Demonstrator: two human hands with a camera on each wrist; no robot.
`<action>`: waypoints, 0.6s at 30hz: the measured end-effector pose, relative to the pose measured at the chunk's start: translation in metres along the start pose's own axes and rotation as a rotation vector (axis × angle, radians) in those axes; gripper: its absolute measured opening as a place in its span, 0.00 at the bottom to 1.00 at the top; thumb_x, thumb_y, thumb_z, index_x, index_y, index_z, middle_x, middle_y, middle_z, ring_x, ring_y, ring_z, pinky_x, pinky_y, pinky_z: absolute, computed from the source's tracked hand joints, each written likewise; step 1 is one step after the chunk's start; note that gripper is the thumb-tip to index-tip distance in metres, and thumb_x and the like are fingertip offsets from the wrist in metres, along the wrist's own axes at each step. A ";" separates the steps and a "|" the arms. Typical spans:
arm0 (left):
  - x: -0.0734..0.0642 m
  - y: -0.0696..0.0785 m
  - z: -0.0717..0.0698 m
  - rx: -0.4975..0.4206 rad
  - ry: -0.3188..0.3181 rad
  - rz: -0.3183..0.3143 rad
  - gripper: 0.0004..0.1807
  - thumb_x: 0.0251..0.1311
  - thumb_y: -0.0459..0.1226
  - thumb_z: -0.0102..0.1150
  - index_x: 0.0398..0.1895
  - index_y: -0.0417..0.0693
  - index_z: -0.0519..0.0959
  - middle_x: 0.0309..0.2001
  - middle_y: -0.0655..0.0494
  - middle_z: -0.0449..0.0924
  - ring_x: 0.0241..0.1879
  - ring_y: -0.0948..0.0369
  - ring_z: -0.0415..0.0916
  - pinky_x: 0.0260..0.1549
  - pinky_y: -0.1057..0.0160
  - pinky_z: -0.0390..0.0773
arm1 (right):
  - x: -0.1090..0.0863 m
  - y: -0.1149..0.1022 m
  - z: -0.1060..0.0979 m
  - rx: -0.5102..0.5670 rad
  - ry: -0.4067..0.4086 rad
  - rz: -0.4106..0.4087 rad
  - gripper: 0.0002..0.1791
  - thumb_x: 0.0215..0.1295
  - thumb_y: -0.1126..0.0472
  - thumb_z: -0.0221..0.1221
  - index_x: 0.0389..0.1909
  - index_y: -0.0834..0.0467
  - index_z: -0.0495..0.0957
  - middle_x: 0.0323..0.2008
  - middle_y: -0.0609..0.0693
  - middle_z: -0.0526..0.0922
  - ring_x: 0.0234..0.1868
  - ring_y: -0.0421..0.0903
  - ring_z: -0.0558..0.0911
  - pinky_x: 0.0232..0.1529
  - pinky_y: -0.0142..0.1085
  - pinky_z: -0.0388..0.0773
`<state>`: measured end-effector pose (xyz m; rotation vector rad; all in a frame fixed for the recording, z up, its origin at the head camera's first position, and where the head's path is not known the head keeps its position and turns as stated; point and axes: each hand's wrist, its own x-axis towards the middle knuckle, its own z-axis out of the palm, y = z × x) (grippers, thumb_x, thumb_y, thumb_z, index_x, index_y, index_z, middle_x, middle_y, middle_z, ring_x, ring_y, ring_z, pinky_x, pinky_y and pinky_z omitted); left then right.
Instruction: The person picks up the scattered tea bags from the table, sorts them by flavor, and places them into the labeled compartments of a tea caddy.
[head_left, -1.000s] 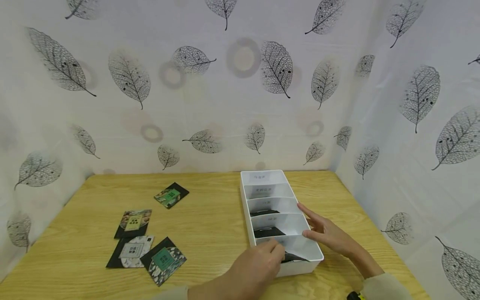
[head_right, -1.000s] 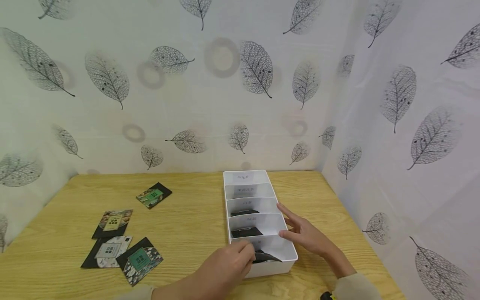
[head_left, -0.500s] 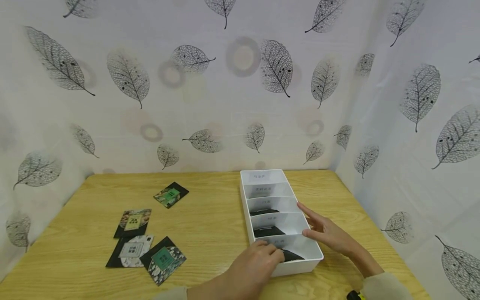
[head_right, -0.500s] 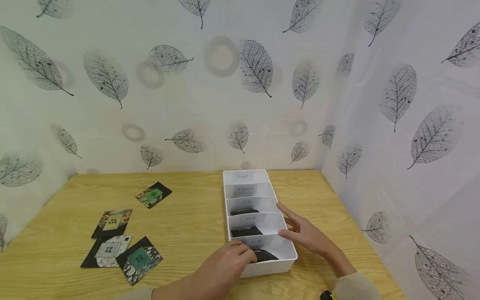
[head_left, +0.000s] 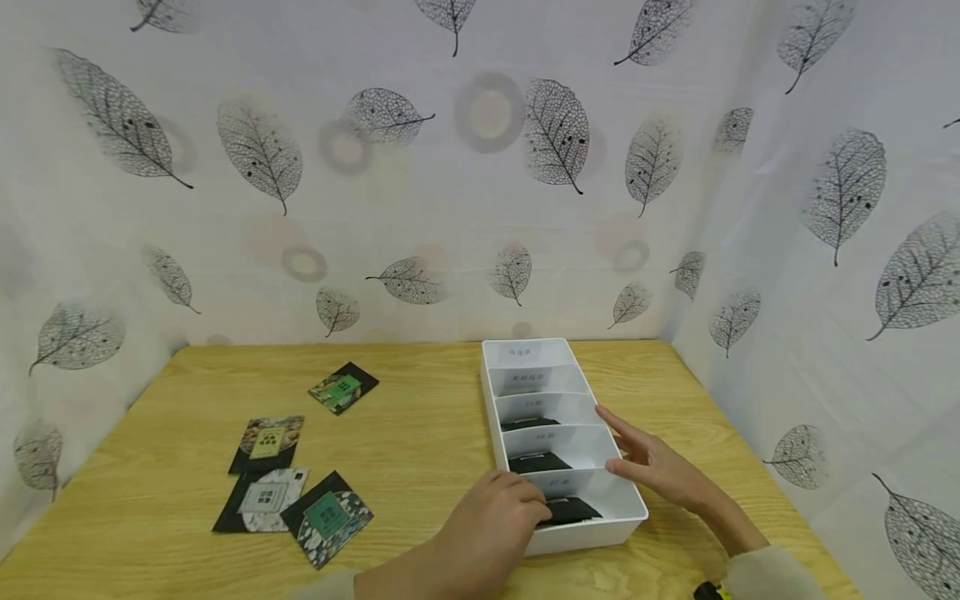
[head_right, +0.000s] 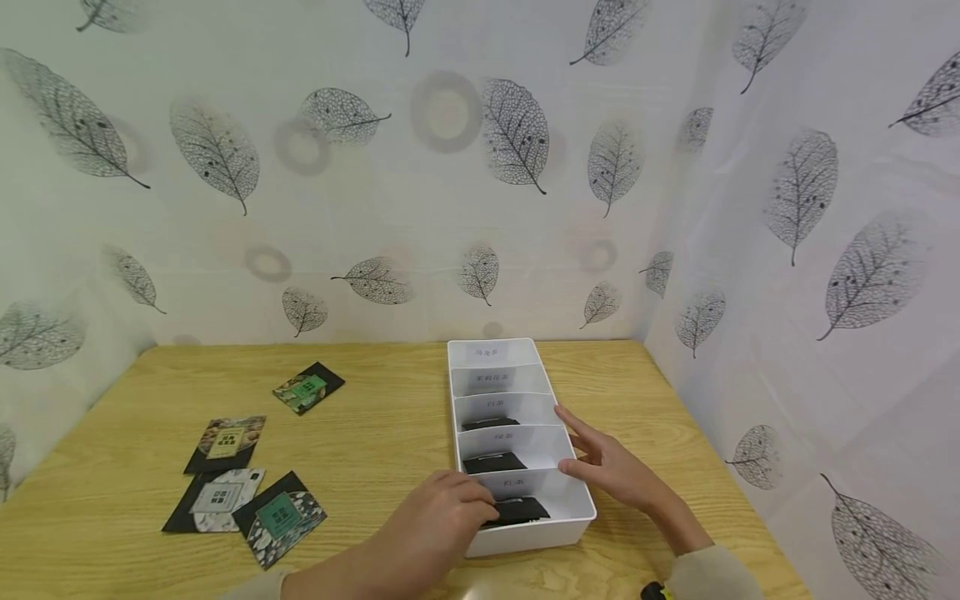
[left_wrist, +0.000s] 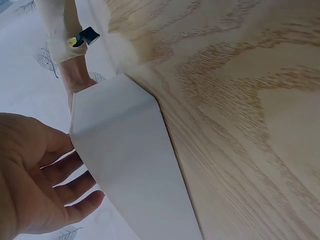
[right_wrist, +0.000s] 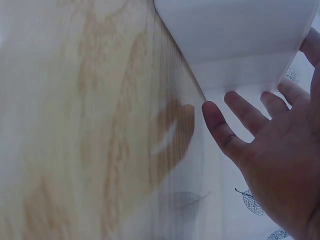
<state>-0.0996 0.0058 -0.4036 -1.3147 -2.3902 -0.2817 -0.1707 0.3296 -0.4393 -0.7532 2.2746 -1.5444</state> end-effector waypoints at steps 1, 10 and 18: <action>-0.001 -0.001 -0.001 -0.022 -0.004 -0.008 0.11 0.61 0.30 0.65 0.39 0.57 0.89 0.44 0.66 0.85 0.48 0.66 0.79 0.47 0.65 0.77 | 0.000 0.000 0.000 -0.001 0.001 -0.001 0.41 0.78 0.67 0.53 0.83 0.60 0.41 0.81 0.67 0.41 0.70 0.33 0.66 0.58 0.35 0.78; -0.012 -0.016 -0.012 -0.362 0.061 -0.144 0.06 0.66 0.32 0.66 0.42 0.49 0.89 0.46 0.62 0.86 0.50 0.65 0.80 0.54 0.64 0.79 | 0.000 0.002 -0.001 -0.022 0.008 -0.011 0.41 0.78 0.67 0.53 0.84 0.59 0.42 0.81 0.67 0.41 0.75 0.54 0.62 0.59 0.34 0.77; -0.033 -0.038 -0.028 -0.564 0.023 -0.441 0.13 0.68 0.33 0.66 0.55 0.50 0.85 0.55 0.59 0.84 0.57 0.57 0.80 0.56 0.53 0.81 | -0.001 0.003 0.000 -0.039 0.024 0.017 0.41 0.78 0.66 0.54 0.84 0.55 0.44 0.82 0.63 0.42 0.75 0.62 0.58 0.60 0.33 0.75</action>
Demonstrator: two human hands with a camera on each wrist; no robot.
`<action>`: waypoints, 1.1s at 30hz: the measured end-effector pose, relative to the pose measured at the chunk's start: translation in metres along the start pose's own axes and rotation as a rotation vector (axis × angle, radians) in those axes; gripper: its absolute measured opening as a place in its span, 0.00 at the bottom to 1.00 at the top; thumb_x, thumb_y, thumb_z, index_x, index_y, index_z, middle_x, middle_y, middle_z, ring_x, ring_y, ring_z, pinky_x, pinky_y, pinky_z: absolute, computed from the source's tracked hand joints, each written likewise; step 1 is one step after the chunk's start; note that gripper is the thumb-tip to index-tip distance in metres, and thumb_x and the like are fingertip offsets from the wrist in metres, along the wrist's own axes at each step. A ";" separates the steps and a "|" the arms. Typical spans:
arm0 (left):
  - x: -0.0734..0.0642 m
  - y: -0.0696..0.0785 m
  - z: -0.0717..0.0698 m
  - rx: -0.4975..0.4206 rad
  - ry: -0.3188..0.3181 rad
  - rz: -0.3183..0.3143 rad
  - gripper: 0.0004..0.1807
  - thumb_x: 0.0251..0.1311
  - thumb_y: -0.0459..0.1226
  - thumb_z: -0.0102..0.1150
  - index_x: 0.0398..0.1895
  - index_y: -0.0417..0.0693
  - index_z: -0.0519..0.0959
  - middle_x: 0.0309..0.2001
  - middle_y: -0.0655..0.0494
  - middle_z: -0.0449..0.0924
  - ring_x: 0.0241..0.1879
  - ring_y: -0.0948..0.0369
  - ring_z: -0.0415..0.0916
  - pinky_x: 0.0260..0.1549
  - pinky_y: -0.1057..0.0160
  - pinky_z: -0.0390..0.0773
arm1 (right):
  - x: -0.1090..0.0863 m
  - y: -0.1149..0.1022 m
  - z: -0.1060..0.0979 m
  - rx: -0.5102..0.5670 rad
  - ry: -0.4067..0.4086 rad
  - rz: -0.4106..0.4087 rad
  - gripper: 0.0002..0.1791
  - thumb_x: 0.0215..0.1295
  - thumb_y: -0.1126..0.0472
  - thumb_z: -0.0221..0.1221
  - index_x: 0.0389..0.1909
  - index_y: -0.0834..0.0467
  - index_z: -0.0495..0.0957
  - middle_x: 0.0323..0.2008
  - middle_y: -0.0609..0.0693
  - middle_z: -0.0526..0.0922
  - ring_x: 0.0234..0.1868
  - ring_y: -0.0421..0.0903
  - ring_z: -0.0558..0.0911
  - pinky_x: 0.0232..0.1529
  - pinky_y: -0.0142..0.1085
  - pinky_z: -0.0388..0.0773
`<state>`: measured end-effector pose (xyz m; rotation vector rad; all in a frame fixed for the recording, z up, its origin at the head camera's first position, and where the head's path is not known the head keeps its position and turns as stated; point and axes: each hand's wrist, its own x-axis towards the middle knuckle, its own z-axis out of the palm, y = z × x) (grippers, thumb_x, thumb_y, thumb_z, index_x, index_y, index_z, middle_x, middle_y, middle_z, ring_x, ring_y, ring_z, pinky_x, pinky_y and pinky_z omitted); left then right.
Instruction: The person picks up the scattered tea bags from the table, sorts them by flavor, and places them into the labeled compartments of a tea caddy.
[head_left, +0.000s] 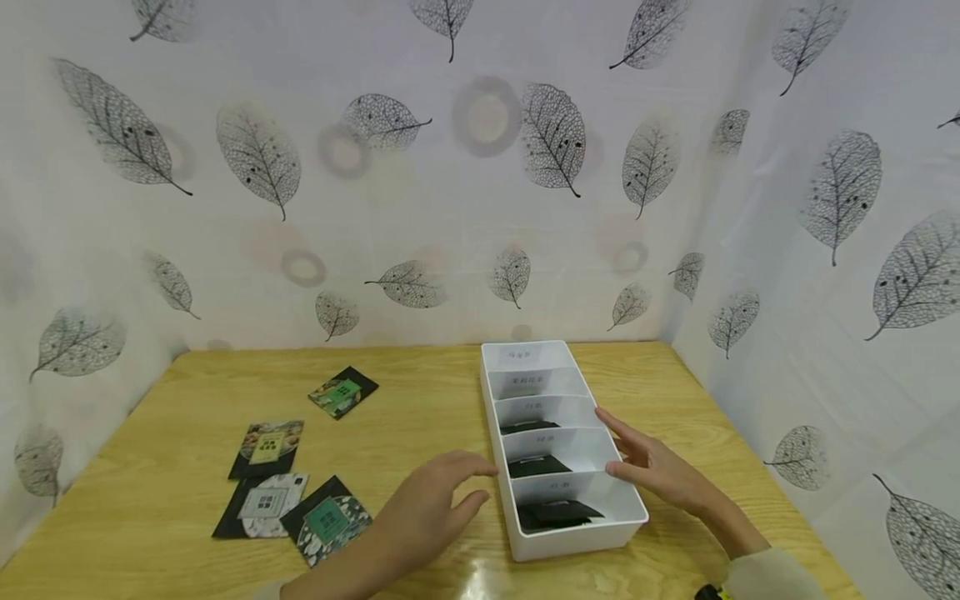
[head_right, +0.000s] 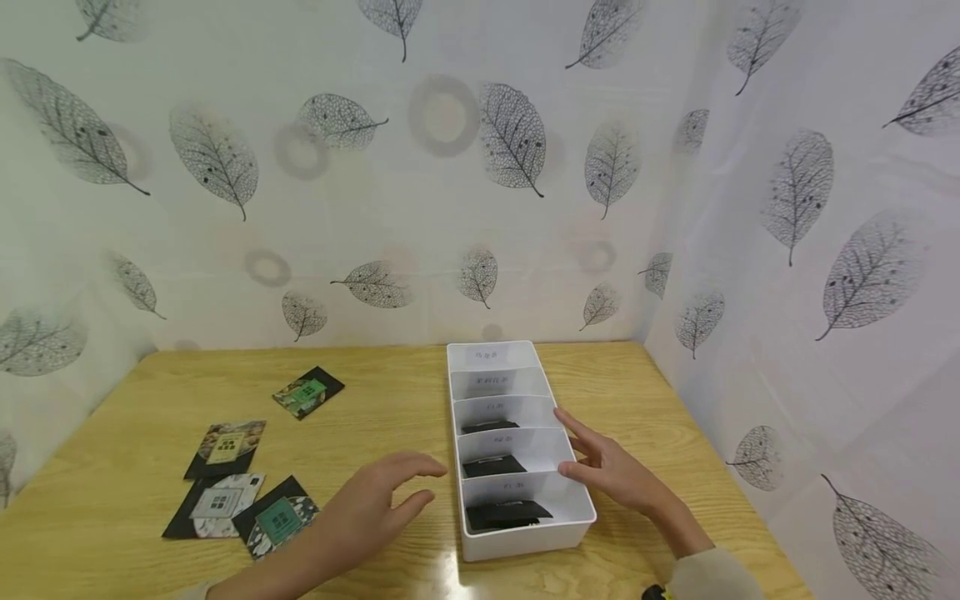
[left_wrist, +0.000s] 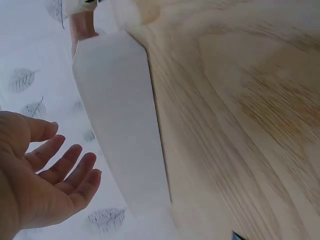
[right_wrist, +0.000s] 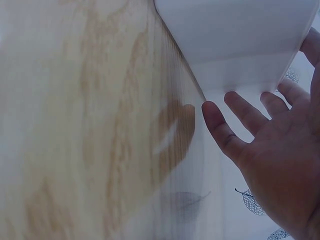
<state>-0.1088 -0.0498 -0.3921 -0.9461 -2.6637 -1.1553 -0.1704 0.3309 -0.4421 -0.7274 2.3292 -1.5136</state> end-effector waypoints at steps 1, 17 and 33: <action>-0.002 -0.003 -0.004 -0.010 0.002 -0.024 0.14 0.69 0.34 0.66 0.56 0.50 0.84 0.55 0.59 0.83 0.57 0.57 0.80 0.55 0.52 0.81 | 0.000 0.000 0.000 -0.002 0.000 -0.001 0.41 0.78 0.66 0.54 0.84 0.55 0.44 0.82 0.64 0.42 0.75 0.64 0.57 0.60 0.33 0.75; -0.039 -0.053 -0.051 -0.156 0.043 -0.392 0.21 0.67 0.35 0.67 0.63 0.49 0.80 0.60 0.54 0.81 0.56 0.49 0.79 0.52 0.46 0.81 | 0.000 0.001 0.001 -0.001 0.002 -0.045 0.41 0.77 0.69 0.54 0.83 0.59 0.44 0.81 0.67 0.41 0.73 0.74 0.55 0.60 0.32 0.75; -0.077 -0.107 -0.080 0.249 -0.111 -0.644 0.30 0.58 0.48 0.75 0.59 0.40 0.82 0.54 0.41 0.81 0.50 0.43 0.81 0.44 0.43 0.83 | 0.000 0.001 0.001 0.026 -0.010 -0.053 0.40 0.78 0.69 0.53 0.83 0.61 0.44 0.81 0.68 0.40 0.73 0.43 0.63 0.59 0.33 0.76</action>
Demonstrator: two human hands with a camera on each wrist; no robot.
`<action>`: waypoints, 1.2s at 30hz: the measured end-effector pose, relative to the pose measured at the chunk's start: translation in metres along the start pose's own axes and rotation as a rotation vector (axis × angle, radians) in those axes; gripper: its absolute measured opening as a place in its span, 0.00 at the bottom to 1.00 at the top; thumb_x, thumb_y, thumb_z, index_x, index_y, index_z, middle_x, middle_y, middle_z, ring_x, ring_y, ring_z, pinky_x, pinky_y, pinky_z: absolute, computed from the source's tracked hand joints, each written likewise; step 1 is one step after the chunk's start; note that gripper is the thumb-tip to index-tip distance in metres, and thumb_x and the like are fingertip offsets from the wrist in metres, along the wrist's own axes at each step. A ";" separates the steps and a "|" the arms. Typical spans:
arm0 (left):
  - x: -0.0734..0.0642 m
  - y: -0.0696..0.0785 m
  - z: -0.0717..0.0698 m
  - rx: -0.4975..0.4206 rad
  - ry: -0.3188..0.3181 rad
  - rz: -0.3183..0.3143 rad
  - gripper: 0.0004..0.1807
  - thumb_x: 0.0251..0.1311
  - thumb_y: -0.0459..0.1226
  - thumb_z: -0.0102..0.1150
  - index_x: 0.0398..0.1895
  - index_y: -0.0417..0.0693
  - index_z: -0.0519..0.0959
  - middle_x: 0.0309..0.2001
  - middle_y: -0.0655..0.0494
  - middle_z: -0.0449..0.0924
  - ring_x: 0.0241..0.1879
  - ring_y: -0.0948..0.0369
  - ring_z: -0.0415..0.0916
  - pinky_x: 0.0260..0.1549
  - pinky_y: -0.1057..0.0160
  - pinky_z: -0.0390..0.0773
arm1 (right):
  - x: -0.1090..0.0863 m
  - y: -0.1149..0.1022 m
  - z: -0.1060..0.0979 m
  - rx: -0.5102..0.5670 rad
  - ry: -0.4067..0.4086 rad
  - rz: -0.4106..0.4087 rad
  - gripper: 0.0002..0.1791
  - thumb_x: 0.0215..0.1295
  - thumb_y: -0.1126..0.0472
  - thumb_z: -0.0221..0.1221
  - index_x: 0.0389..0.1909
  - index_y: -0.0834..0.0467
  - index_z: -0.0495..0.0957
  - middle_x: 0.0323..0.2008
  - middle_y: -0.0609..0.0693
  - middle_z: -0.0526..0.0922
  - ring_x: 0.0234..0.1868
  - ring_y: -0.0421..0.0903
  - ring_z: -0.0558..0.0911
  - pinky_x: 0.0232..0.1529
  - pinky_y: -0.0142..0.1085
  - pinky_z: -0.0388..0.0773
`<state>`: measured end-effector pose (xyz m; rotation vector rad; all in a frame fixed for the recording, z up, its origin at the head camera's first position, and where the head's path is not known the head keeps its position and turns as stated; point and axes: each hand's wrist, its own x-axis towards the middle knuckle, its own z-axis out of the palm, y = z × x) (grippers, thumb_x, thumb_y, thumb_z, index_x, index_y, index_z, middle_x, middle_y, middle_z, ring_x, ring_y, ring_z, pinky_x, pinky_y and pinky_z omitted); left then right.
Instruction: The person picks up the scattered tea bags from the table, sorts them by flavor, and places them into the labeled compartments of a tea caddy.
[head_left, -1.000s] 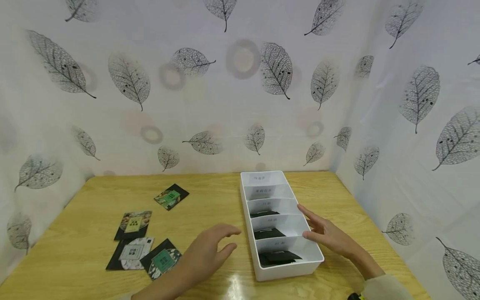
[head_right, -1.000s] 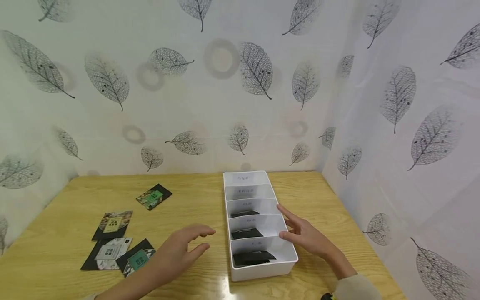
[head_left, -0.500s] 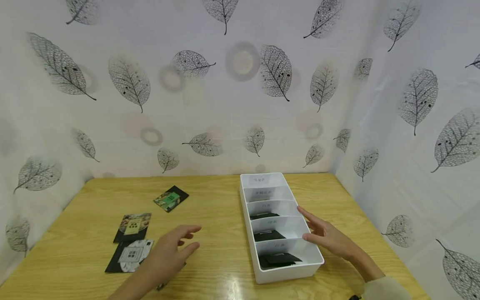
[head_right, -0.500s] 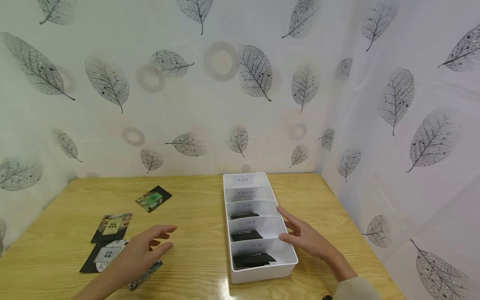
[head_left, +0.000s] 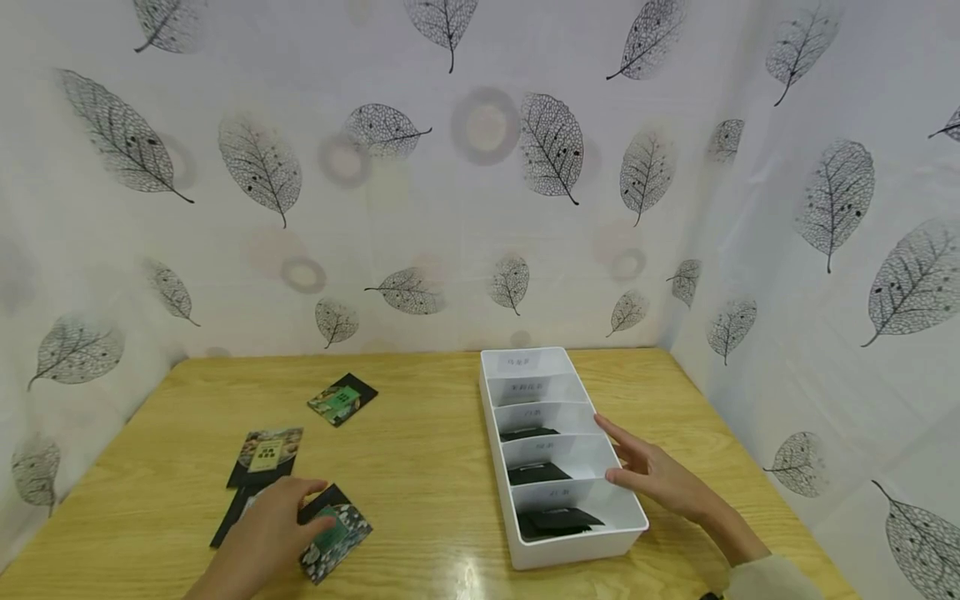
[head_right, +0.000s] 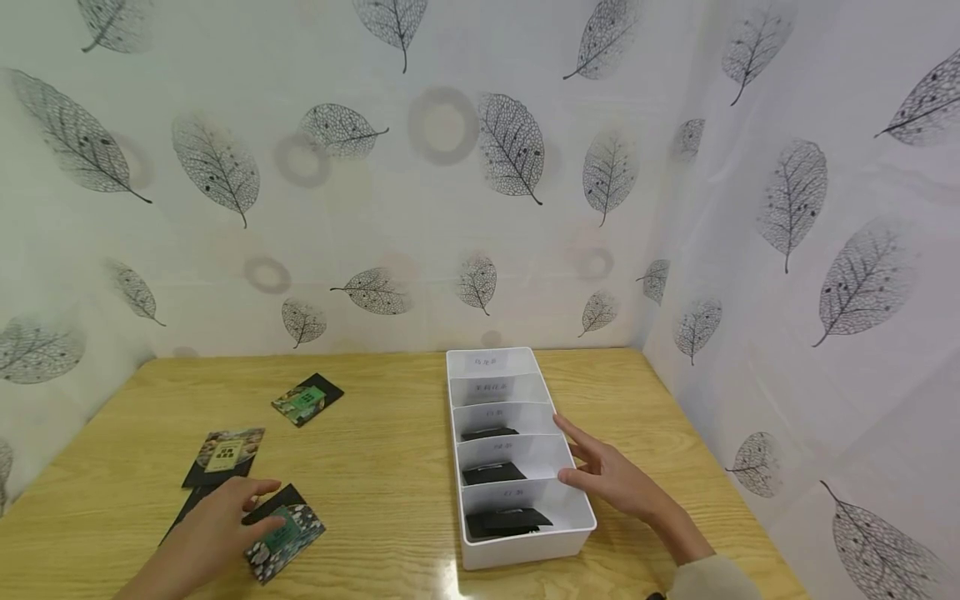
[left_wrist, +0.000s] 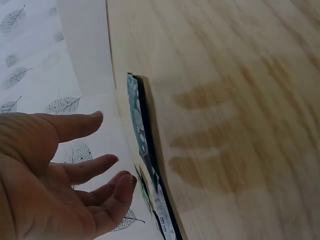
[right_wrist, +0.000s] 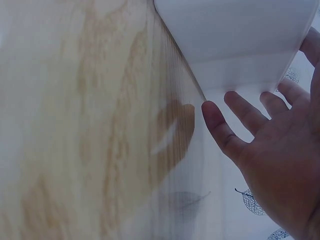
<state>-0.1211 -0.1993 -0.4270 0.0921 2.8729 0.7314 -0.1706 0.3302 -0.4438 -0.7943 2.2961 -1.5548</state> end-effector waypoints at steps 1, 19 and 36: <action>0.000 -0.003 0.001 0.033 -0.015 0.007 0.31 0.56 0.49 0.76 0.58 0.41 0.83 0.54 0.42 0.81 0.51 0.42 0.80 0.46 0.41 0.82 | 0.000 0.000 0.000 0.001 -0.001 -0.001 0.40 0.78 0.69 0.53 0.83 0.61 0.43 0.81 0.68 0.40 0.73 0.43 0.64 0.59 0.33 0.76; 0.015 0.003 0.013 0.048 -0.108 0.129 0.34 0.47 0.42 0.83 0.59 0.43 0.82 0.59 0.44 0.76 0.58 0.39 0.71 0.52 0.38 0.77 | 0.000 -0.001 -0.002 0.008 -0.001 0.044 0.41 0.79 0.66 0.53 0.84 0.57 0.43 0.81 0.65 0.41 0.70 0.28 0.65 0.60 0.33 0.76; 0.049 0.003 0.012 -0.090 -0.097 0.285 0.36 0.50 0.35 0.80 0.65 0.40 0.77 0.63 0.40 0.77 0.63 0.37 0.69 0.58 0.35 0.73 | 0.000 -0.001 -0.001 0.012 -0.008 0.044 0.41 0.79 0.66 0.54 0.84 0.56 0.42 0.81 0.66 0.42 0.72 0.33 0.65 0.60 0.33 0.76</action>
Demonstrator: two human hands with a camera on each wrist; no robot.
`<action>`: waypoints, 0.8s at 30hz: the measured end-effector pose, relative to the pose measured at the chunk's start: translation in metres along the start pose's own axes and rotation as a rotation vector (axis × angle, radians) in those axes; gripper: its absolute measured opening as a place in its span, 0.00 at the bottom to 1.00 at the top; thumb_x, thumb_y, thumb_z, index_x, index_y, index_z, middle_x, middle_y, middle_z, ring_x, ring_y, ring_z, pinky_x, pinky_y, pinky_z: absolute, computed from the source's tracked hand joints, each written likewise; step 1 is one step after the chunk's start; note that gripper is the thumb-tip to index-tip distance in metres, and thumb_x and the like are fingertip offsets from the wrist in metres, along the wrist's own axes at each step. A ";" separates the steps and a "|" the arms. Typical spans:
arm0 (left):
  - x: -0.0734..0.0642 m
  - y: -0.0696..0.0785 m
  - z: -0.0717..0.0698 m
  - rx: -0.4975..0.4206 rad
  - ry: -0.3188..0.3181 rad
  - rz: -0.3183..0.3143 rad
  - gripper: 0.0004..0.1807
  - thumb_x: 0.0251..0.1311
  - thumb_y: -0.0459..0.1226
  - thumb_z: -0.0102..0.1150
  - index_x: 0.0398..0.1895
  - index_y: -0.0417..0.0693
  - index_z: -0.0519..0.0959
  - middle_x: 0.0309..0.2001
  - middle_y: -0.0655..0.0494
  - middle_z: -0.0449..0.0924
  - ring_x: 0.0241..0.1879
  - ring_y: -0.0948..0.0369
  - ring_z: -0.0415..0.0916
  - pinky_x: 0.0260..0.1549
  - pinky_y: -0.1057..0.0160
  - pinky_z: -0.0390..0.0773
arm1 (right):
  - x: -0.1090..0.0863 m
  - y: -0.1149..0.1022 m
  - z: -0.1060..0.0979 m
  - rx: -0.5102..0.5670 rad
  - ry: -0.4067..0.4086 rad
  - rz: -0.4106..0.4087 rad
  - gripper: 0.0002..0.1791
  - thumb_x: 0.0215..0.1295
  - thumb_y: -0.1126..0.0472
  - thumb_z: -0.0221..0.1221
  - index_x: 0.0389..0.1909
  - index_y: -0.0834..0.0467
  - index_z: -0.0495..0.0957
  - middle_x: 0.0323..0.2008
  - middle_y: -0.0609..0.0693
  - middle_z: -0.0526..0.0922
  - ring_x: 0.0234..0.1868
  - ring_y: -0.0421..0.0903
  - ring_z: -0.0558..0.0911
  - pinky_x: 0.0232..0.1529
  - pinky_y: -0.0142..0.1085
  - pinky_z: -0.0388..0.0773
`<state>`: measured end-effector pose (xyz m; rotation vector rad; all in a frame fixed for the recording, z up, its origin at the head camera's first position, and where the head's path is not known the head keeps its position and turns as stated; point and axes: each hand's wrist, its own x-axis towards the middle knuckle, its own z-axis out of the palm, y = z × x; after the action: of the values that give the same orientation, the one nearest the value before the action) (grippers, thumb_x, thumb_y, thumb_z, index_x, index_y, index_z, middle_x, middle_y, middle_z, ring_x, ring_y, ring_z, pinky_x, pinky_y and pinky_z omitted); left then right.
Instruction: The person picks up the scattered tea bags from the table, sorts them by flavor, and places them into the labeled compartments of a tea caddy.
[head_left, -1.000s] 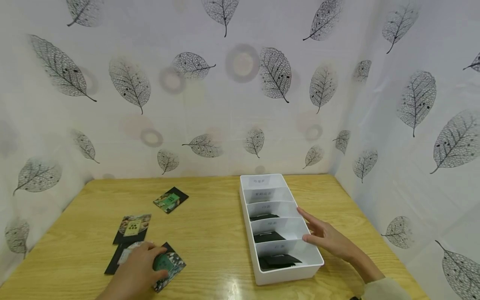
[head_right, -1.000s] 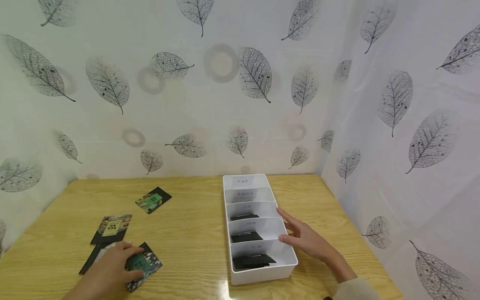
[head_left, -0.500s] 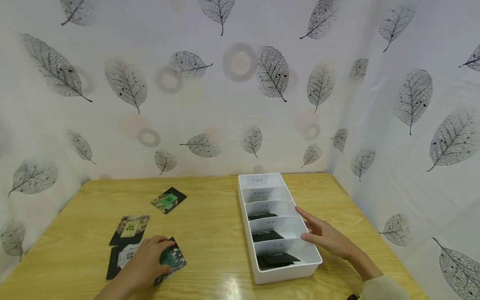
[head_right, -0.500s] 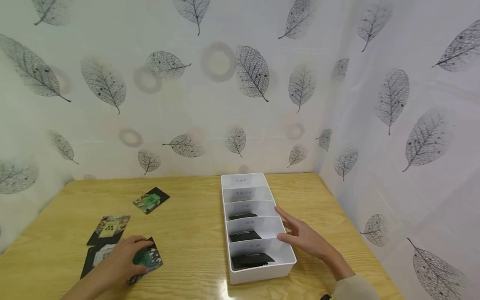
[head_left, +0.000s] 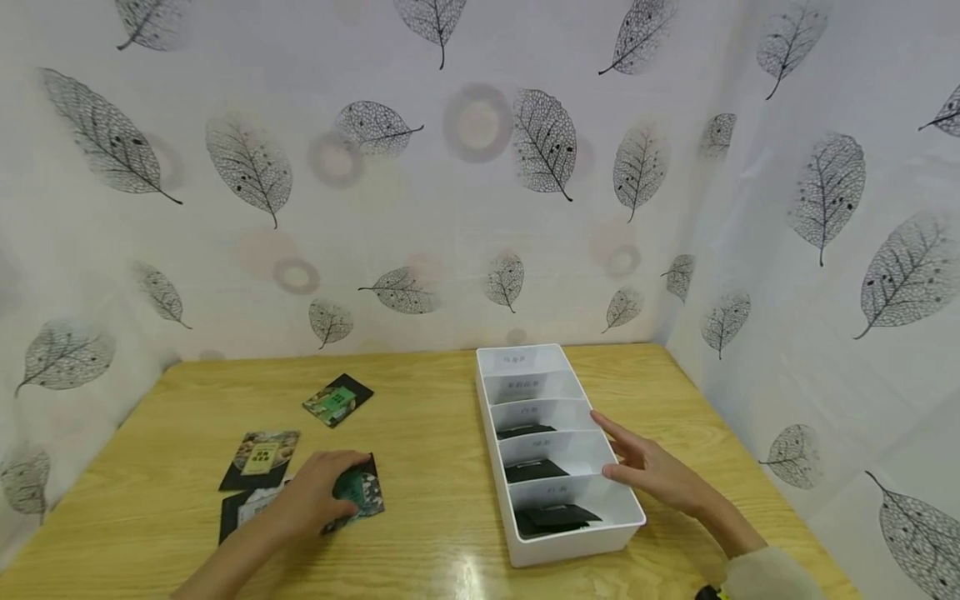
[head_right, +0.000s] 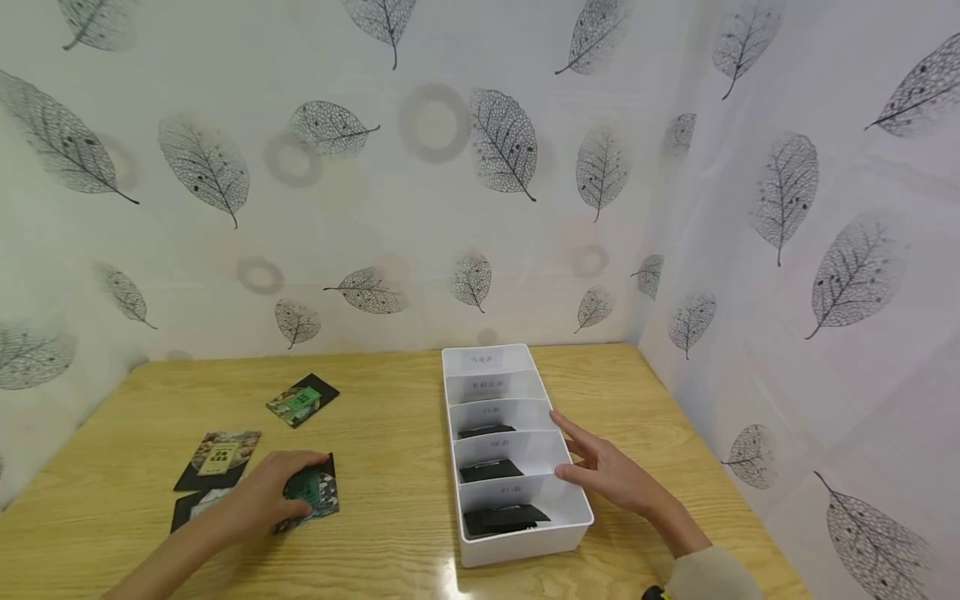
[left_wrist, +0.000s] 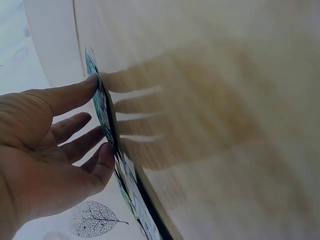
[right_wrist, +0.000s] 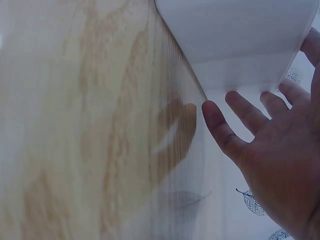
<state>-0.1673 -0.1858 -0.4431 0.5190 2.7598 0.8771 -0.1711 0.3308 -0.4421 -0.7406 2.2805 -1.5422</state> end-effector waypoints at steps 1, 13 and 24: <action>0.001 0.000 0.000 0.005 0.003 0.009 0.36 0.51 0.34 0.80 0.65 0.40 0.77 0.63 0.40 0.77 0.63 0.37 0.69 0.58 0.36 0.73 | 0.000 0.000 0.000 -0.003 0.001 0.001 0.41 0.79 0.66 0.54 0.84 0.56 0.43 0.81 0.66 0.42 0.72 0.33 0.65 0.60 0.33 0.76; 0.020 0.006 -0.007 0.197 0.015 -0.022 0.35 0.53 0.42 0.80 0.64 0.43 0.79 0.58 0.40 0.76 0.58 0.39 0.73 0.53 0.38 0.77 | 0.000 0.001 0.001 -0.025 0.016 -0.002 0.41 0.79 0.66 0.54 0.84 0.55 0.44 0.81 0.65 0.43 0.71 0.29 0.63 0.60 0.33 0.76; 0.039 0.007 -0.013 0.229 0.015 -0.242 0.36 0.60 0.51 0.73 0.55 0.29 0.74 0.43 0.38 0.78 0.34 0.50 0.79 0.33 0.49 0.80 | -0.001 -0.002 0.001 -0.010 0.010 0.011 0.41 0.79 0.67 0.53 0.84 0.56 0.43 0.81 0.65 0.41 0.72 0.32 0.64 0.60 0.33 0.76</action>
<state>-0.2046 -0.1720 -0.4317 0.2058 2.8737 0.5167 -0.1697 0.3304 -0.4409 -0.7228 2.2968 -1.5343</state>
